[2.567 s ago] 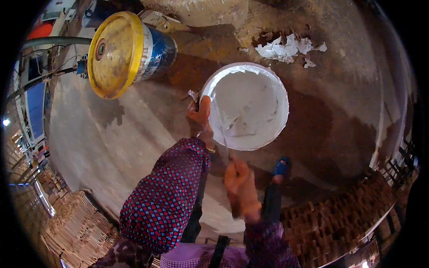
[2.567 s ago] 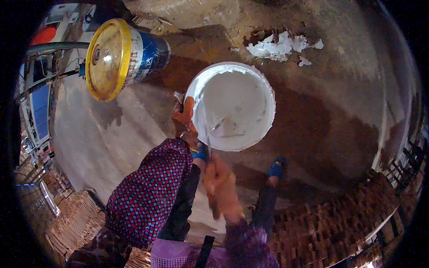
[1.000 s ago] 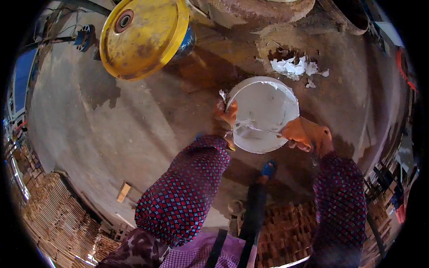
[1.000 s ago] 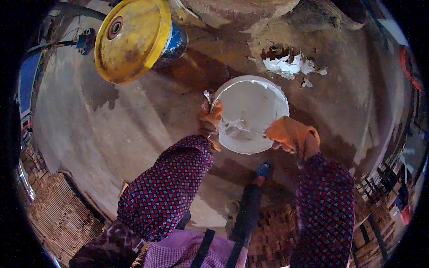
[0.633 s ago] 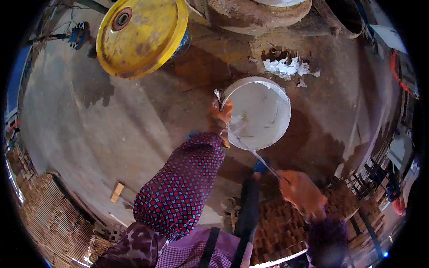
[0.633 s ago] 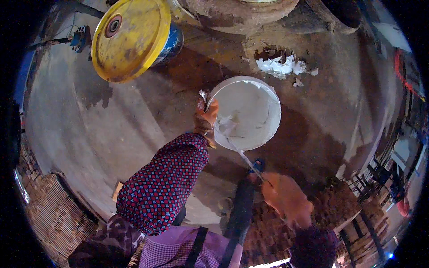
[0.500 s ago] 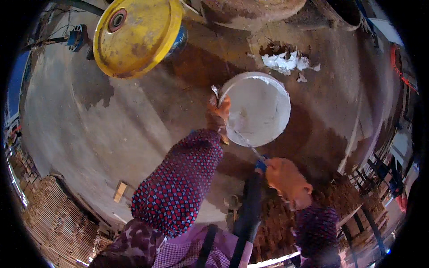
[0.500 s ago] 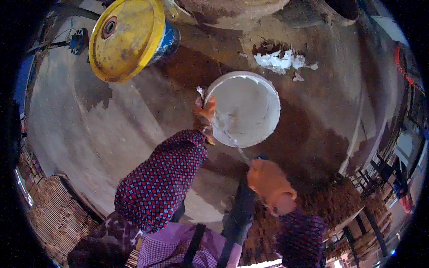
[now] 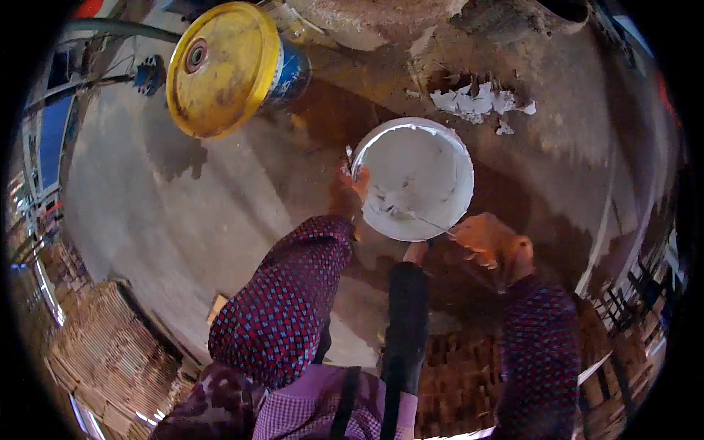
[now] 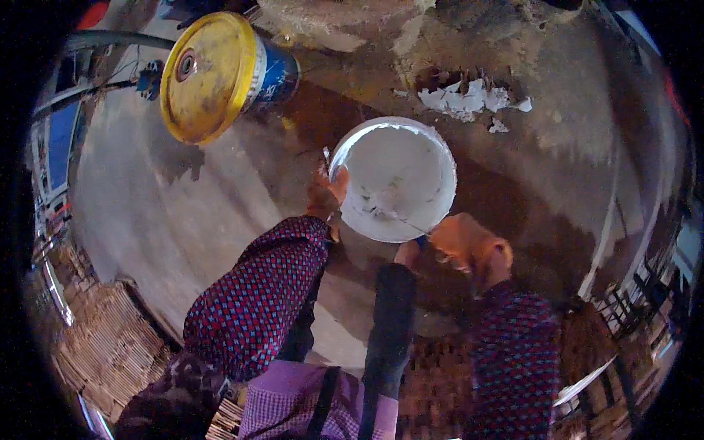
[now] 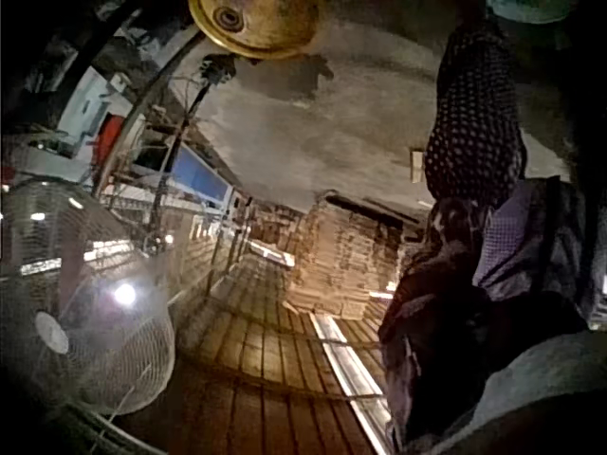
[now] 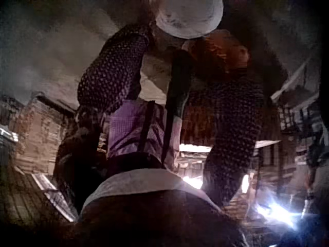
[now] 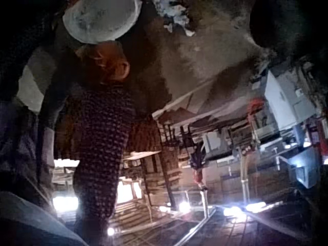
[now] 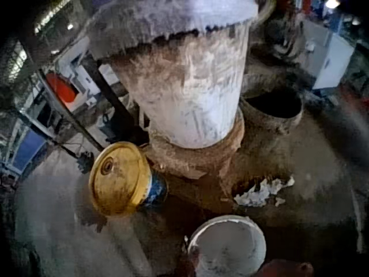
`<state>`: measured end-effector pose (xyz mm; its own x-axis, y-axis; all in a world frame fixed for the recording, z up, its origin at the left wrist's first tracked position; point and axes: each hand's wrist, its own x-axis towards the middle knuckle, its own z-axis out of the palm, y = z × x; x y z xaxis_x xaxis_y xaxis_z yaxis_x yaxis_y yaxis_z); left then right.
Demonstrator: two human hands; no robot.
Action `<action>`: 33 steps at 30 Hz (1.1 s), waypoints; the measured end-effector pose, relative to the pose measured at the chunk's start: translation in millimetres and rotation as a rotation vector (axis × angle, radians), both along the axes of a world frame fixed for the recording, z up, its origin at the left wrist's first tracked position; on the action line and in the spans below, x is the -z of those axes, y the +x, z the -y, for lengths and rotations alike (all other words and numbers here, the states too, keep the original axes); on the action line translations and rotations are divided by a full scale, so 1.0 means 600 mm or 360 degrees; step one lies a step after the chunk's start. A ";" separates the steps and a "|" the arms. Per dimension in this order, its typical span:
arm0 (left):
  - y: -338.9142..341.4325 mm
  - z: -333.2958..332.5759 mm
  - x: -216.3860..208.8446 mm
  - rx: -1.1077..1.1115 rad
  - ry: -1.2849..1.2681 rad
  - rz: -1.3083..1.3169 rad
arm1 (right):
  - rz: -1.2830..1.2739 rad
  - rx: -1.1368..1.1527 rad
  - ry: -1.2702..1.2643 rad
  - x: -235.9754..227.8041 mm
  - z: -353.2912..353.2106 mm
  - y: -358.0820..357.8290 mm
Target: The person mixes a white paste-like substance in a bucket using a metal tool. They scrape the sides of the bucket and add more of the white substance from the floor into the bucket. Later, they use a wooden stick to stir the mixture and then pour a dark liquid from a larger container into the bucket.
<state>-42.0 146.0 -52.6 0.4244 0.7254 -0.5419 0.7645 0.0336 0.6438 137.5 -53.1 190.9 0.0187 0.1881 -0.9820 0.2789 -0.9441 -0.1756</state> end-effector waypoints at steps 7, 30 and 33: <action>0.049 0.014 -0.126 0.0527 0.0523 -0.0159 | 0.0360 -0.0068 0.0331 -0.089 0.104 0.025; 0.132 0.105 -0.026 0.2189 0.0132 -0.0673 | 0.0191 -0.0476 0.0465 0.103 0.037 -0.094; 0.117 0.078 -0.040 0.1965 0.0373 -0.0584 | 0.0270 0.0060 0.0347 0.014 0.048 -0.040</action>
